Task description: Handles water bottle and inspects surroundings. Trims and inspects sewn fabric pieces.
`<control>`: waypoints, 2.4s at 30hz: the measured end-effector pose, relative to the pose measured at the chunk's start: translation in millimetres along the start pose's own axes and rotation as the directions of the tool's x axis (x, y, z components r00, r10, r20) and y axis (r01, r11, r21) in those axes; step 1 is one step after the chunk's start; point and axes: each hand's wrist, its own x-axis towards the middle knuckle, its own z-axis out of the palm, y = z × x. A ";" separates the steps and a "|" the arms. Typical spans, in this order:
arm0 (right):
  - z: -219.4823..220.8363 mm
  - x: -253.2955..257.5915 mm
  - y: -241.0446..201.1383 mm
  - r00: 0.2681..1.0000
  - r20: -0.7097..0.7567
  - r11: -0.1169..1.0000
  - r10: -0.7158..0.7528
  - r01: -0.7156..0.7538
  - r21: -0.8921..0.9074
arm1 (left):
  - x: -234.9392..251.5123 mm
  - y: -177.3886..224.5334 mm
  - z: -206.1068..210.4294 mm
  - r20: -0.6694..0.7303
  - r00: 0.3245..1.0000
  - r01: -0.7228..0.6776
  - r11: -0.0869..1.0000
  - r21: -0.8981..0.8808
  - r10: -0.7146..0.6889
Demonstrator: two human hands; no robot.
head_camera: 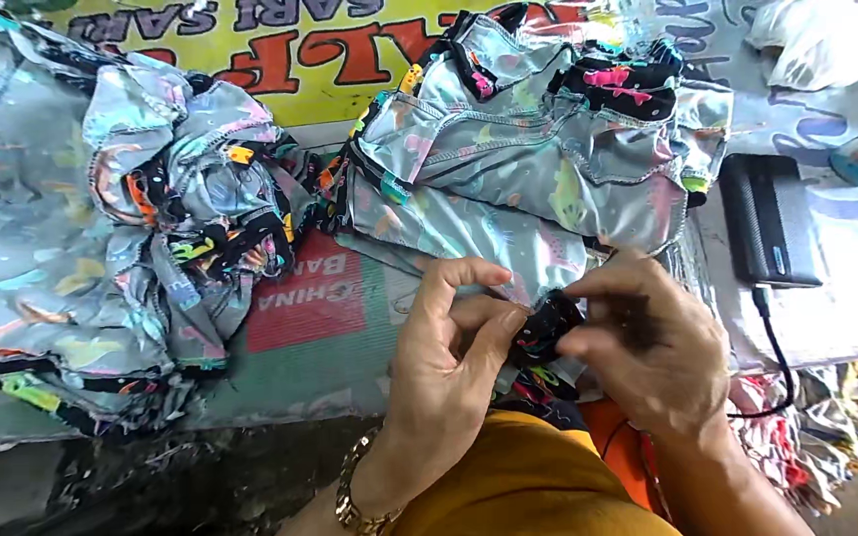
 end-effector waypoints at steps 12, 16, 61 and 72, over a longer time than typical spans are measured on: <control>14.9 -1.8 5.7 0.995 -0.028 0.974 0.094 -0.086 0.208 | 0.6 -12.8 5.8 -0.001 0.995 -0.101 0.973 0.207 0.103; 14.4 -4.5 7.2 0.999 -0.009 0.983 0.038 -0.036 0.179 | 2.9 -9.9 6.2 -0.049 0.998 -0.045 0.993 0.107 0.051; 10.9 -11.1 -2.7 0.938 0.345 0.991 0.025 0.022 -0.133 | -23.4 -32.5 -24.9 0.088 0.933 -0.300 0.616 0.728 0.350; 22.3 -22.0 -5.1 0.982 0.190 0.964 0.009 0.042 -0.263 | -28.3 -31.1 -22.7 -0.002 0.940 -0.264 0.733 0.627 0.340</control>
